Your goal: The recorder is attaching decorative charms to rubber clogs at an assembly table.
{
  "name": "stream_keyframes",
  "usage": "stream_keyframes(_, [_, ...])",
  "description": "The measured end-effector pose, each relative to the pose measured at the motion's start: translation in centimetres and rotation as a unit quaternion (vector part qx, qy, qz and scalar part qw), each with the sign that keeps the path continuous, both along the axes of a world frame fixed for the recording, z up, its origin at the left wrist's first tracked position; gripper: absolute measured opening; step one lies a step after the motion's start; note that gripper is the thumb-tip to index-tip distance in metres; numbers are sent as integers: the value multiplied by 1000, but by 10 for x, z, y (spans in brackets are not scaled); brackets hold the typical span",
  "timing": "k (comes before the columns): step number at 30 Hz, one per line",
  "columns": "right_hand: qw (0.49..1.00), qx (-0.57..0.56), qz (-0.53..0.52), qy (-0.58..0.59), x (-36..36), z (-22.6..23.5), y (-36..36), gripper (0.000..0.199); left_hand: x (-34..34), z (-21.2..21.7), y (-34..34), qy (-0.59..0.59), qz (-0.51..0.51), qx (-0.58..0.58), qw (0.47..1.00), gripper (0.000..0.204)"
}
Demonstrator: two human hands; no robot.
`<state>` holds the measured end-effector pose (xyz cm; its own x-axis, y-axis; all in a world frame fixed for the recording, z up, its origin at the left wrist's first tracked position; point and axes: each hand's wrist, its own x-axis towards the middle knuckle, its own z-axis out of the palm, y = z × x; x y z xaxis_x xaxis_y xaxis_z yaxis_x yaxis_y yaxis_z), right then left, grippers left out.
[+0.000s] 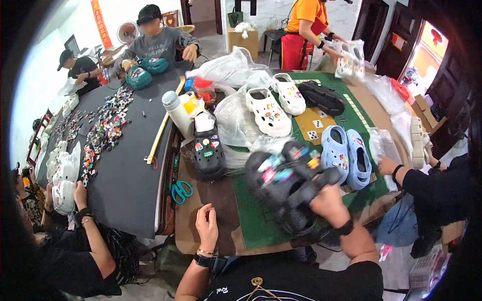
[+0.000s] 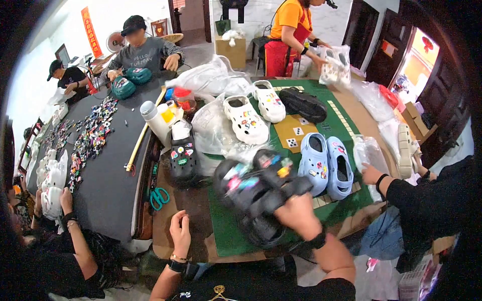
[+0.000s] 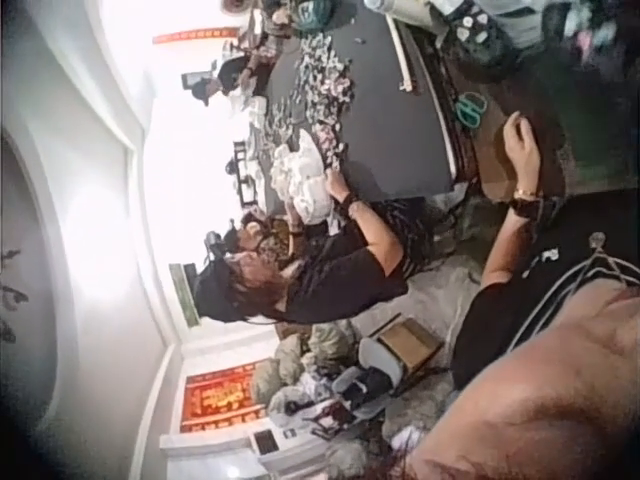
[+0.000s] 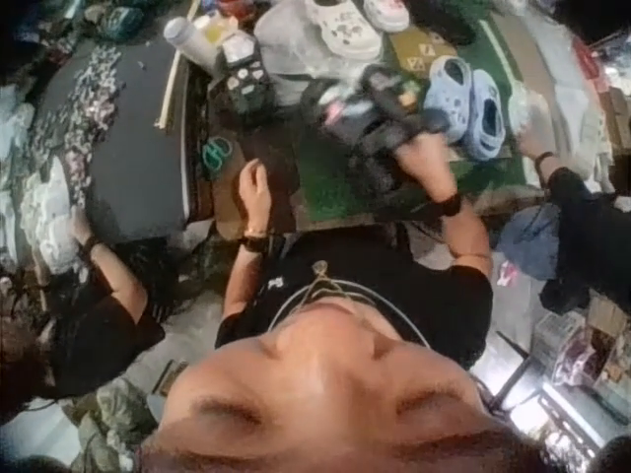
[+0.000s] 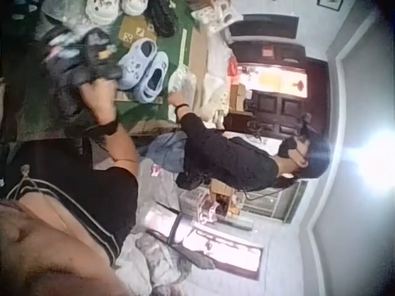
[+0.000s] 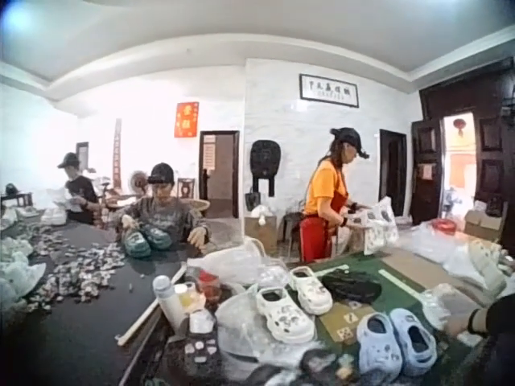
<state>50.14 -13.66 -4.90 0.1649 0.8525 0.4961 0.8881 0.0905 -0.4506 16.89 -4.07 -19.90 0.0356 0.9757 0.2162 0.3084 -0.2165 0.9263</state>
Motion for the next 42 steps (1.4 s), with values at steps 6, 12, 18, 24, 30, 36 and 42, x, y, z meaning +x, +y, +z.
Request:
stream_keyframes(6, [937,-25,-340,-69,143,62,18,38,2,7,0,-1,-8,8,1000,21])
stream_keyframes(12, [883,-168,-434,-62,228,78,33,51,4,10,0,24,-9,42,999,20])
stream_keyframes(18, [892,-58,-364,-260,162,49,70,20,6,8,0,32,-17,51,998,21])
stream_keyframes(24, [993,-72,93,-14,26,-9,170,42,6,5,3,59,-28,69,996,20])
stream_keyframes(30, [974,-86,209,2,-90,-41,257,66,8,-2,3,49,-30,72,996,19])
stream_keyframes(36, [976,-160,148,-18,-115,-49,284,72,8,-11,5,49,-34,93,994,19])
stream_keyframes(42, [970,-138,195,-38,-122,-53,308,79,8,-7,5,68,-33,96,992,20])
